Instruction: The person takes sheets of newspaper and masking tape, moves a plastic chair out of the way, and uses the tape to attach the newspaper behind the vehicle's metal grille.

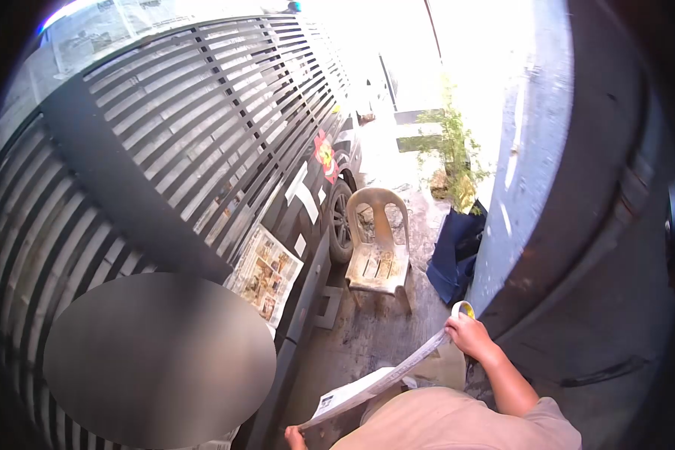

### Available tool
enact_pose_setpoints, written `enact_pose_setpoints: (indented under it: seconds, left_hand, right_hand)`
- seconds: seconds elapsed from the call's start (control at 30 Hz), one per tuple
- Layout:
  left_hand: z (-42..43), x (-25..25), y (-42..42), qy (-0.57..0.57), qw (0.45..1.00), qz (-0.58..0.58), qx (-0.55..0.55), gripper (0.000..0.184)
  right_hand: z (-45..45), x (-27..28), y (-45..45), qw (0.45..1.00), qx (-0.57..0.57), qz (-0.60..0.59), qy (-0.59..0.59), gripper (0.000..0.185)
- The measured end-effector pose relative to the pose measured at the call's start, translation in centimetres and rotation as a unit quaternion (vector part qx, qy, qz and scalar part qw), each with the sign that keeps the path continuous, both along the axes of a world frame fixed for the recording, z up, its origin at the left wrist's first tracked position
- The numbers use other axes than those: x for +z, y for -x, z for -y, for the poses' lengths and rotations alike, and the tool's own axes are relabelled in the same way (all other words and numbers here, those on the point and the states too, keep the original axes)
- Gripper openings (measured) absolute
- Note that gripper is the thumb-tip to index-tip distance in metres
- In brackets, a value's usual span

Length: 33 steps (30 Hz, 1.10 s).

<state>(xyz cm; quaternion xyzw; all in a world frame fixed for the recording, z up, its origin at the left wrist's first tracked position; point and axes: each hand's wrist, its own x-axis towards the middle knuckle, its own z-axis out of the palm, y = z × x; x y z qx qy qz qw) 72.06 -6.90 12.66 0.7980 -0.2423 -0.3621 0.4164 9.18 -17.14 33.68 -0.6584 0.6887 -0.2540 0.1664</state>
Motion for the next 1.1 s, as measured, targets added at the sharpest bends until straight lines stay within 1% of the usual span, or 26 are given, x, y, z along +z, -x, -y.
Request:
enact_pose_setpoints:
  seconds: [0.1,0.13,0.2,0.23,0.27,0.3,0.33,0.37,0.4,0.43,0.47,0.53,0.6,0.67,0.7,0.8,0.93,0.97,1.03,1.07,1.1]
  left_hand:
    - [2.8,-1.3,1.9,0.000,0.994,-0.080,0.067,0.002]
    - [4.6,-1.5,2.5,-0.003,0.989,-0.107,0.098,0.005]
    - [8.7,-1.9,3.6,0.009,0.985,-0.141,0.101,0.006]
    - [10.8,-2.4,4.1,0.062,0.998,0.011,-0.015,0.007]
    - [12.9,-3.5,4.1,0.112,0.971,0.164,-0.131,0.008]
    - [15.3,-4.2,3.5,0.156,0.904,0.314,-0.243,0.009]
    - [19.0,-4.7,3.8,0.128,0.973,0.133,-0.136,0.010]
    - [22.2,-5.1,4.0,0.091,0.994,-0.055,-0.023,0.011]
    - [25.2,-5.3,4.1,0.051,0.965,-0.241,0.089,0.012]
    - [28.2,-4.6,5.0,0.042,0.964,-0.255,0.064,0.018]
    - [30.3,-4.0,6.3,0.023,0.970,-0.240,0.031,0.021]
    - [34.4,-3.2,7.1,-0.009,0.970,-0.235,-0.054,0.016]
    - [37.8,-2.7,7.8,-0.044,0.962,-0.247,-0.109,0.015]
    - [40.0,-2.6,8.4,-0.069,0.957,-0.229,-0.164,0.014]
    - [40.5,-2.7,8.8,-0.092,0.961,-0.193,-0.173,0.011]
    - [40.8,-2.7,9.3,-0.088,0.966,-0.091,-0.223,0.008]
    - [38.6,-1.7,11.1,-0.044,0.980,0.042,-0.191,0.006]
    - [38.1,-1.4,11.6,-0.032,0.981,0.054,-0.183,0.007]
    - [36.7,-5.8,9.9,-0.022,0.968,0.173,-0.180,0.012]
    - [36.5,-6.1,9.9,-0.020,0.957,0.233,-0.173,0.015]
    - [36.9,-6.0,10.0,-0.023,0.960,0.228,-0.163,0.014]
  right_hand:
    - [7.8,-1.8,0.8,1.000,-0.007,-0.012,-0.008,0.014]
    - [10.2,-2.1,0.8,1.000,-0.016,-0.001,-0.021,0.014]
    - [15.0,-4.1,1.1,0.999,-0.037,0.018,-0.018,0.014]
    - [17.5,-4.9,1.5,0.998,-0.047,0.016,-0.025,0.014]
    - [19.8,-5.6,1.8,0.998,-0.057,0.014,-0.033,0.014]
    - [21.8,-6.0,1.8,0.997,-0.068,0.016,-0.041,0.014]
    - [23.9,-6.0,2.2,0.995,-0.077,0.013,-0.056,0.014]
    - [25.7,-6.1,2.7,0.994,-0.089,0.017,-0.054,0.013]
    - [27.5,-6.3,3.3,0.993,-0.102,0.023,-0.051,0.013]
    - [29.2,-6.5,3.9,0.991,-0.124,0.026,-0.050,0.012]
    - [30.5,-6.8,4.3,0.987,-0.146,0.032,-0.052,0.012]
    - [32.4,-6.9,5.2,0.984,-0.175,0.024,-0.031,0.012]
    - [34.0,-7.2,5.7,0.977,-0.207,0.033,-0.028,0.012]
    - [35.3,-7.3,5.8,0.973,-0.228,0.036,-0.019,0.012]
    - [36.0,-7.6,5.8,0.974,-0.225,0.033,-0.017,0.012]
    - [38.5,-8.4,5.5,0.980,-0.196,0.018,-0.026,0.012]
    - [43.3,-9.2,5.3,0.988,-0.153,0.009,-0.034,0.013]
    - [44.4,-9.6,5.2,0.989,-0.144,0.016,-0.025,0.014]
    - [46.3,-9.3,4.8,0.991,-0.129,0.016,-0.030,0.013]
    - [47.1,-9.3,4.6,0.992,-0.120,0.016,-0.032,0.012]
    - [47.9,-9.5,4.5,0.993,-0.114,0.019,-0.033,0.013]
